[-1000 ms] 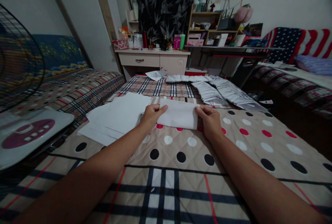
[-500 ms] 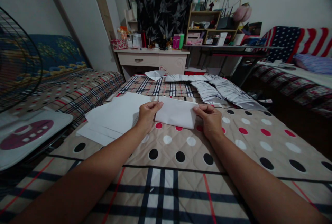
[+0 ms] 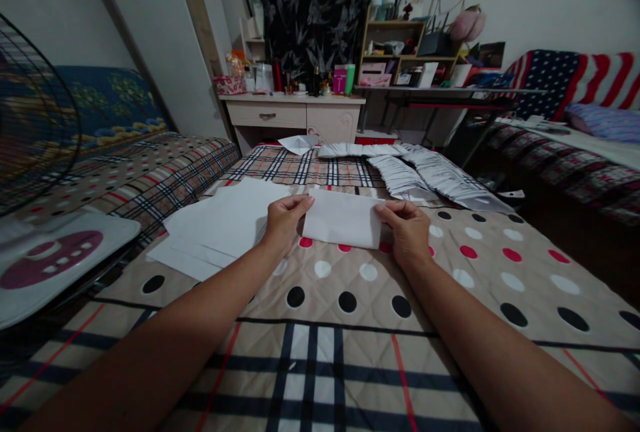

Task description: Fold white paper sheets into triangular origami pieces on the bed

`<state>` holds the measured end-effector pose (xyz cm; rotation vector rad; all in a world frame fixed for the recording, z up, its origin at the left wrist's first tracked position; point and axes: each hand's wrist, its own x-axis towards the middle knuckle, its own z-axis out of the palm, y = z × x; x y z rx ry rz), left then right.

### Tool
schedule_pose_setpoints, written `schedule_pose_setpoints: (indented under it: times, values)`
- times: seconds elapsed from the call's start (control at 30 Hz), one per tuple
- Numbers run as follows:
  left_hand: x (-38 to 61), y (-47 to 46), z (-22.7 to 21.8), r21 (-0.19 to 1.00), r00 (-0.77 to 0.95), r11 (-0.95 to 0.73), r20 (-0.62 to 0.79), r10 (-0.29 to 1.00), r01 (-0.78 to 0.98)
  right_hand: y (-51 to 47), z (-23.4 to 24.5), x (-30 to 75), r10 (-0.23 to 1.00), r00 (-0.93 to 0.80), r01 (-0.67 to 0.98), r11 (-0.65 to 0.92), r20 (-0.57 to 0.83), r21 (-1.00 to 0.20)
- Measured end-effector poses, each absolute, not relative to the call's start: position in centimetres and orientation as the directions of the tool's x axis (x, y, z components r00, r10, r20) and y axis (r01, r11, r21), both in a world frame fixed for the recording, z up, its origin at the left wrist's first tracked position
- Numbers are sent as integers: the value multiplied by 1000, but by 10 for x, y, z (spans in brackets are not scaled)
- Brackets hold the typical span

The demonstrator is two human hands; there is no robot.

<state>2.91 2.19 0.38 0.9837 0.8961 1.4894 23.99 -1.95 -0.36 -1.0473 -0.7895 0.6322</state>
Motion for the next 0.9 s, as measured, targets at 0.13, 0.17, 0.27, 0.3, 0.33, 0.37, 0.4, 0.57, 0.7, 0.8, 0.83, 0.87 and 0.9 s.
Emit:
schedule_pose_setpoints:
  times: [0.13, 0.17, 0.27, 0.3, 0.33, 0.37, 0.4, 0.57, 0.7, 0.8, 0.83, 0.87, 0.9]
  values:
    - [30, 22, 5, 920, -83, -138, 116, 990, -367, -20, -3, 239, 772, 575, -72, 377, 270, -924]
    - [30, 22, 5, 920, -84, -140, 117, 990, -366, -20, -2, 239, 772, 574, -68, 376, 272, -924]
    - [31, 22, 4, 918, -79, -149, 128, 989, -368, -21, -2, 240, 770, 573, -58, 379, 280, -924]
    - [31, 22, 3, 915, -75, -152, 133, 988, -373, -21, -2, 240, 770, 573, -59, 381, 281, -923]
    - [31, 23, 3, 914, -70, -153, 136, 988, -376, -21, -3, 240, 770, 573, -60, 381, 281, -922]
    - [31, 23, 2, 913, -67, -153, 137, 988, -378, -21, -3, 240, 770, 574, -61, 382, 280, -922]
    - [31, 23, 1, 914, -63, -152, 138, 988, -377, -21, -3, 241, 770, 574, -60, 380, 280, -923]
    - [30, 25, -1, 919, -57, -149, 138, 989, -366, -20, -3, 241, 763, 584, -44, 370, 277, -928]
    - [29, 26, -2, 926, -46, -128, 120, 992, -355, -20, -3, 241, 760, 586, -43, 374, 279, -926]
    - [29, 25, -2, 928, -41, -111, 103, 994, -356, -20, -4, 242, 750, 593, -24, 380, 292, -925]
    - [29, 25, -2, 928, -39, -108, 101, 994, -356, -20, -4, 242, 747, 594, -19, 383, 298, -924]
    - [29, 25, -2, 929, -38, -108, 101, 994, -354, -20, -4, 242, 745, 594, -14, 386, 303, -923]
    - [29, 25, -1, 930, -38, -109, 102, 994, -350, -20, -4, 242, 744, 593, -10, 388, 307, -921]
